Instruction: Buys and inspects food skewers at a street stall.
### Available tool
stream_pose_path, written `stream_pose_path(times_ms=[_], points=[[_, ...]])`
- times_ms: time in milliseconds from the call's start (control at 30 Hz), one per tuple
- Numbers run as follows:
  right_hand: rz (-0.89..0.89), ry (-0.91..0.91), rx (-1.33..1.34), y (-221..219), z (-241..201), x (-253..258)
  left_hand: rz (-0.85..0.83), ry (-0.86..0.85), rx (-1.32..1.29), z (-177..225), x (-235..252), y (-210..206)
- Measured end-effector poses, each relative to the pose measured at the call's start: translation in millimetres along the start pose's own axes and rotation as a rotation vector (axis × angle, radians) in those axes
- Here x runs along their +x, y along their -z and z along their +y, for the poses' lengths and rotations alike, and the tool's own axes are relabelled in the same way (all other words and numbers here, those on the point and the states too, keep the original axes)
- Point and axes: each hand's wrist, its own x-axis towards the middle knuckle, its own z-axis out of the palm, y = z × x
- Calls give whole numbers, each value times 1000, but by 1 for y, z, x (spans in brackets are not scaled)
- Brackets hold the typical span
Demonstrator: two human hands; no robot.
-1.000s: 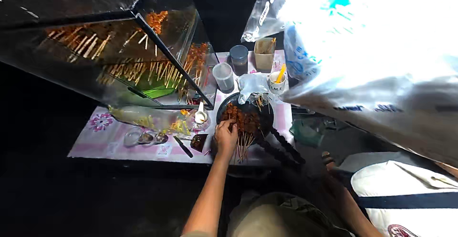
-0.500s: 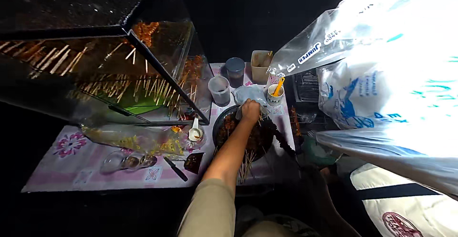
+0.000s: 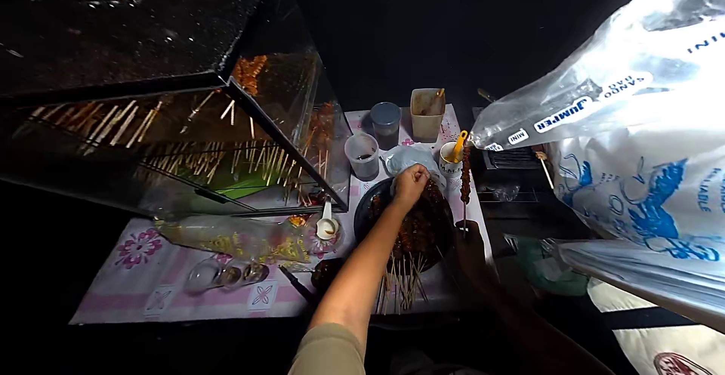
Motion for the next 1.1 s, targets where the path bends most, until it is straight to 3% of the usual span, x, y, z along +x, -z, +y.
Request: stream_pose_path(times_ms=[67, 200, 367, 467, 633, 833, 1100], points=[[14, -66, -38, -16, -25, 18, -6, 11, 19, -1, -6, -4], [27, -57, -144, -43, -36, 67, -13, 12, 102, -1, -18, -6], [10, -85, -472, -29, -45, 84, -152, 103, 243, 8, -38, 3], [72, 110, -486, -6, -34, 56, -193, 121, 341, 19, -57, 14], [27, 525, -376, 31, 16, -13, -257, 122, 479, 27, -103, 32], [-504, 78, -111, 128, -60, -94, -261, 115, 481, 39, -162, 34], [-618, -238, 306, 244, -62, -136, -28, -187, 510, 45, -229, -37]])
